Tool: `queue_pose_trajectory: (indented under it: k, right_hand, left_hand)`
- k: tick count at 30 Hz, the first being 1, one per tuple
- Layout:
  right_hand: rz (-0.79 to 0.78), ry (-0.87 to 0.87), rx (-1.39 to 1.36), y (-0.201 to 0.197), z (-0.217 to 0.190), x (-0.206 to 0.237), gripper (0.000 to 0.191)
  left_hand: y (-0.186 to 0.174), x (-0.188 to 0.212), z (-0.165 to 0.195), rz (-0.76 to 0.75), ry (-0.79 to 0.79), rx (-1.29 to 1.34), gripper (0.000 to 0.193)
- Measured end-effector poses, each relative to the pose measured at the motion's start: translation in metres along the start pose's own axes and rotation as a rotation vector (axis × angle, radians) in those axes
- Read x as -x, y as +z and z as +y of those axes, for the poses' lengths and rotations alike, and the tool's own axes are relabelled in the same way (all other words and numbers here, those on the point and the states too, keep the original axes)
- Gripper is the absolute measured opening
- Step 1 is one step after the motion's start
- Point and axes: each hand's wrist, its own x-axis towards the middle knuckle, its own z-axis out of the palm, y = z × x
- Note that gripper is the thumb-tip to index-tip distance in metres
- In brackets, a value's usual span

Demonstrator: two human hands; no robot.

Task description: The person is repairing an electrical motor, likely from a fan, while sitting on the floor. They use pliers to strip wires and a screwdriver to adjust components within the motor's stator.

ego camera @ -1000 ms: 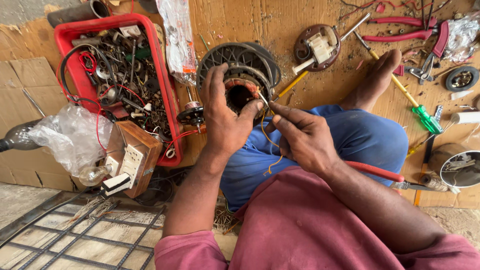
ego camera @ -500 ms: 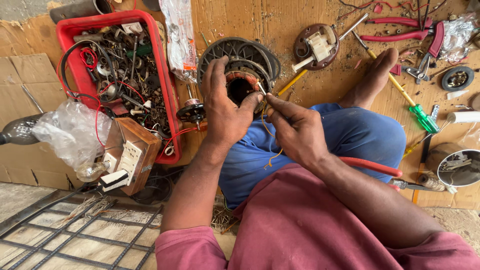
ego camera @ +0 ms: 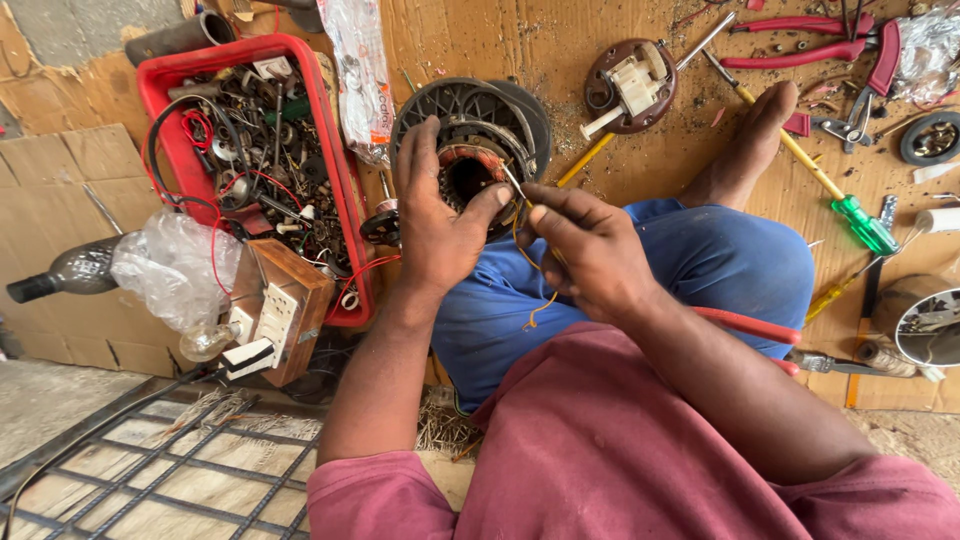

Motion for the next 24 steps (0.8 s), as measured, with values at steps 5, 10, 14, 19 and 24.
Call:
queue_pose_trajectory:
  k: [5,10,14,19,24]
  right_hand:
    - [-0.030,-0.115,0.502,-0.004,-0.008,0.007,0.039]
    - [-0.032,-0.104,0.538,-0.008,-0.017,0.011,0.044]
    - [-0.055,-0.129,0.482,-0.015,-0.026,0.014,0.047]
    - [-0.025,-0.144,0.488,-0.016,-0.032,0.013,0.042]
    - [0.049,-0.199,0.658,-0.020,-0.035,0.016,0.039]
  left_hand:
    - [-0.001,-0.004,-0.002,-0.049,-0.097,0.171,0.076]
    - [0.001,-0.007,0.003,-0.031,-0.155,0.198,0.070]
    - [-0.001,-0.011,0.007,-0.048,-0.146,0.160,0.071]
    - [-0.005,-0.016,0.007,-0.036,-0.116,0.125,0.066]
    - [-0.007,-0.024,0.007,-0.044,-0.145,0.096,0.061]
